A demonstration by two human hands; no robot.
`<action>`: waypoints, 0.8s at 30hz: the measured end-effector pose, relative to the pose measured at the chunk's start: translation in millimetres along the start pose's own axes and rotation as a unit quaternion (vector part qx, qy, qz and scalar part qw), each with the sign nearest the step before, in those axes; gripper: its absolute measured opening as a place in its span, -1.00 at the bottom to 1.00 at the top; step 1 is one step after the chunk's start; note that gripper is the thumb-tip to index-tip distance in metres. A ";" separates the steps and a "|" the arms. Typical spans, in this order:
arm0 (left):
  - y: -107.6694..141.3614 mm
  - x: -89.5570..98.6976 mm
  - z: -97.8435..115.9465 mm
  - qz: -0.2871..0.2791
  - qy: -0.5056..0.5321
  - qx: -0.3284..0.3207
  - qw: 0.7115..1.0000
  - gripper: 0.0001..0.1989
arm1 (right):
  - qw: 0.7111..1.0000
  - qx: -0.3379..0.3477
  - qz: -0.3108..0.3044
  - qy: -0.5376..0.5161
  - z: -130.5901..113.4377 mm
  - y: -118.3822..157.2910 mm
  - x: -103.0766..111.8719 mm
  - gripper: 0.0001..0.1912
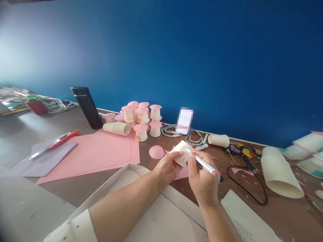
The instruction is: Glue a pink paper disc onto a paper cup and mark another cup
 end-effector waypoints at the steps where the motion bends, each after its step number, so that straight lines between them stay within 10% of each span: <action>1: 0.0 0.1 0.0 -0.001 -0.001 0.000 1.000 -0.81 | 1.000 -0.001 -0.001 0.001 -0.2 -0.1 0.0 -0.78; 24: 0.6 4.4 3.8 0.036 0.020 0.001 0.999 -0.74 | 1.000 -0.005 0.001 0.008 0.0 -1.2 1.6 -0.80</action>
Point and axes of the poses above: each hand's wrist, its own y-axis away from the middle knuckle, its own x-axis out of the back of the hand, z = x × y, the point moved 7 cm from there along -y, towards the middle knuckle, and after that the axes turned 1 degree about -z, right-handed, at the moved point
